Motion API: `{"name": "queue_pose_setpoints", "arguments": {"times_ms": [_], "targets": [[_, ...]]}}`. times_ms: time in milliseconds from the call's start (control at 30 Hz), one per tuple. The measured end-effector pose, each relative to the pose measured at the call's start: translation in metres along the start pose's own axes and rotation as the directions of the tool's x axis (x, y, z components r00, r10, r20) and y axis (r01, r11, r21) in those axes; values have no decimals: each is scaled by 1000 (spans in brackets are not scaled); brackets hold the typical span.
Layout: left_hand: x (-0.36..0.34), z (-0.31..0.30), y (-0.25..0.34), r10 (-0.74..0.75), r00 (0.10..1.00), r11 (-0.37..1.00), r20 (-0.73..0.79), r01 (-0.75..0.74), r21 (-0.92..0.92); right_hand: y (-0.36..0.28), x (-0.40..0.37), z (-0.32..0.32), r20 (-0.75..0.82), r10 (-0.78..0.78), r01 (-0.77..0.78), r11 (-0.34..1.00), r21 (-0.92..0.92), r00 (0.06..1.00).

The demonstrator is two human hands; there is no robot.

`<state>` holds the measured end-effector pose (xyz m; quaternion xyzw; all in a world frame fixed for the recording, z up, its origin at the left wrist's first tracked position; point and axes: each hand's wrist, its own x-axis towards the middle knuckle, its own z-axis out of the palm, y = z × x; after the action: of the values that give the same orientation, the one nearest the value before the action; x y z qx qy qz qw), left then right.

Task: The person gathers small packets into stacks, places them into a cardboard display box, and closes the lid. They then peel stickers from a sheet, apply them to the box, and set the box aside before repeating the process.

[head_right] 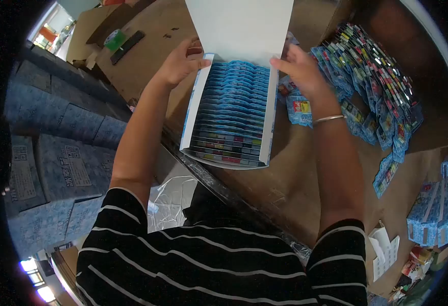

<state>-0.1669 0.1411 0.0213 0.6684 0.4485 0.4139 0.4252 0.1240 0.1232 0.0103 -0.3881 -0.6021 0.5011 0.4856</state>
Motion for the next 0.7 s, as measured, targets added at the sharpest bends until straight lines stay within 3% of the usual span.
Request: {"name": "queue_pose_setpoints", "arguments": {"times_ms": [33, 67, 133, 200, 267, 333, 400, 467, 500, 567, 600, 667, 700], "targets": [[1, 0, -2, 47, 994, 992, 101, -35, -119, 1, 0, 6, 121, 89, -96, 994, 59, 989], [4, 0, -6, 45, 994, 993, 102, -33, -117, 7, 1, 8, 78, 174, -178, 983, 50, 982], [6, 3, -16, 29, 965, 904, 261, 86, -418, 17, -3, 15, 18, 129, -130, 986, 103, 992], [9, 1, -21, 20, 962, 896, 273, 104, -431, 21, 1, 16, -40, 72, -65, 987, 146, 997], [8, 1, -25, -1, 954, 887, 300, 140, -440, 26, -1, 16, -110, 152, -138, 982, 127, 982], [9, 3, -24, 159, 951, 922, 266, -48, -383, 28, 0, 17, -26, -246, 242, 964, -106, 969], [7, 2, -22, 113, 947, 925, 300, 10, -379, 27, 0, 16, 43, -236, 240, 957, -164, 971], [0, -1, -11, 221, 928, 973, 300, -190, -131, -6, -18, 25, 20, -135, 135, 946, -296, 991], [-9, -1, 0, 220, 928, 973, 301, -188, -133, -23, -32, 29, 20, -133, 133, 946, -296, 991], [-34, 0, 17, 450, 826, 869, 340, -493, 47, -46, -64, 38, 238, -229, 302, 891, -340, 944], [-39, 2, 12, 443, 830, 873, 338, -486, 47, -44, -75, 41, 241, -223, 297, 894, -336, 944], [-47, 4, 3, 467, 784, 800, 409, -572, 183, -33, -89, 45, 351, -215, 398, 674, -622, 912], [-48, 4, 5, 463, 785, 801, 411, -569, 185, -27, -88, 48, 325, -241, 393, 722, -570, 914]]}}
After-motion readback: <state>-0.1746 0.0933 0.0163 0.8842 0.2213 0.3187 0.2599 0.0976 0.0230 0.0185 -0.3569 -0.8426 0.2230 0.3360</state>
